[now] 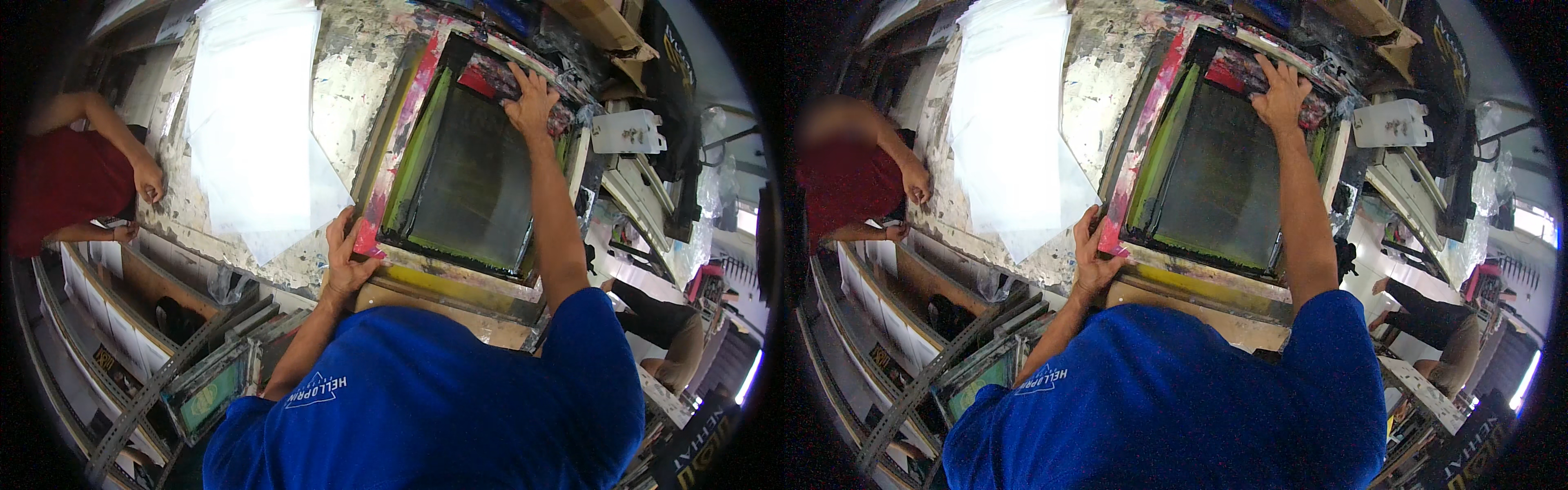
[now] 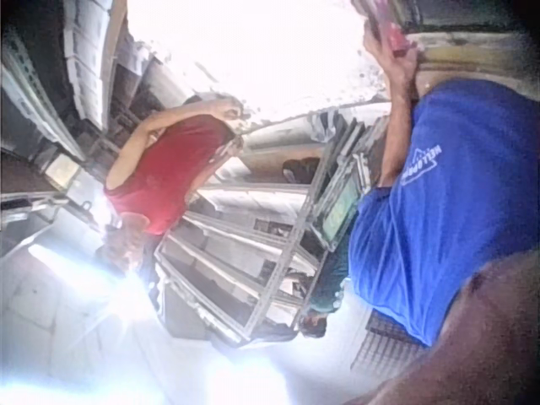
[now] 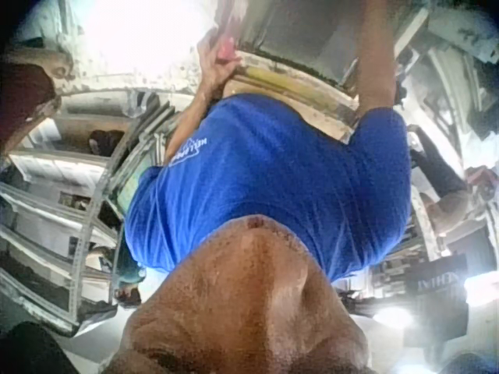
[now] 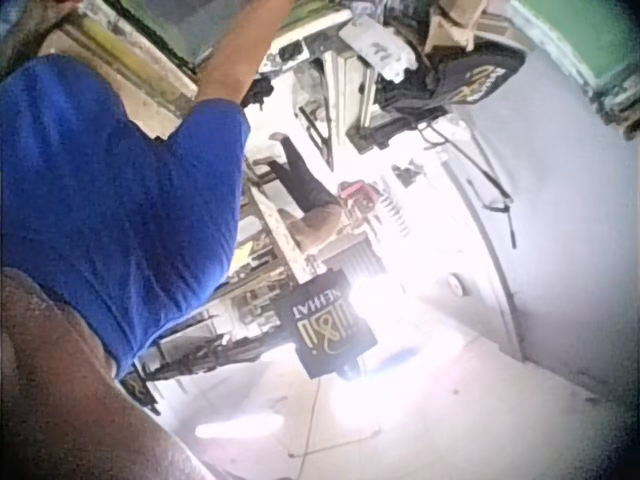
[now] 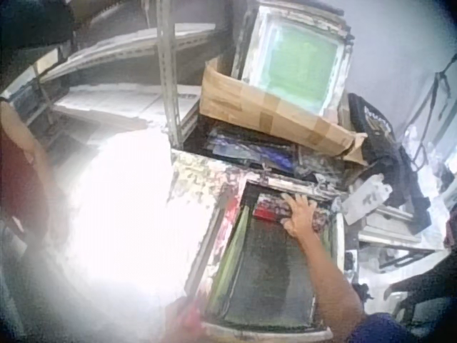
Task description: The person performs screen printing on sheets of paper. They place a blank sheet on the base, lower the printing screen, and use a squeegee to spread ink across the mesh. Afterward, they lift the screen, remove the printed sheet, and place it on a stack.
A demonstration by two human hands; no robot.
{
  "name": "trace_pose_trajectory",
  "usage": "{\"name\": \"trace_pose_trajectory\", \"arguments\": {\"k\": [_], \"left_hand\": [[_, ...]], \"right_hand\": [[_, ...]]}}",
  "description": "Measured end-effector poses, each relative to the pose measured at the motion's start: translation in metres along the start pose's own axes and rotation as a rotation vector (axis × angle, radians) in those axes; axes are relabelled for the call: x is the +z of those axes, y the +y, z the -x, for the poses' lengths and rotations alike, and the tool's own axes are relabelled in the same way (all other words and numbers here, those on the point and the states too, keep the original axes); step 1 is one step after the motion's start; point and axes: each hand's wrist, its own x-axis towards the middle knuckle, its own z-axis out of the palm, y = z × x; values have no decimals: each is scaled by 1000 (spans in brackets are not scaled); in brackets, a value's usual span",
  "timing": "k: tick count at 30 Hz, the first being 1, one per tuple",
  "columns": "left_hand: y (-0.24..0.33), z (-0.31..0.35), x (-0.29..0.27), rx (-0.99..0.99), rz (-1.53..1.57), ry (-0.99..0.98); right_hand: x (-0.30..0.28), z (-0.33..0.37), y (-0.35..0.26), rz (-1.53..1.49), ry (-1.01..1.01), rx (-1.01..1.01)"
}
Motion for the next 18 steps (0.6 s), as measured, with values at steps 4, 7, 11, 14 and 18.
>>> {"name": "trace_pose_trajectory", "arguments": {"k": [4, 7, 11, 14, 18], "left_hand": [[4, -2, 1, -2, 9, 1], [-6, 7, 1, 9, -3, 29], [-4, 3, 2, 28, -4, 24], [-5, 12, 0, 19, -12, 26], [-8, 11, 6, 31, 9, 29]], "right_hand": [[2, -38, 33, -87, 92, -91], [-9, -63, 26, -181, 34, -42], [-4, -63, 43, -227, 73, -31], [-26, -58, 32, -362, -9, 157], [-45, -24, 55, -646, 50, 267]]}}
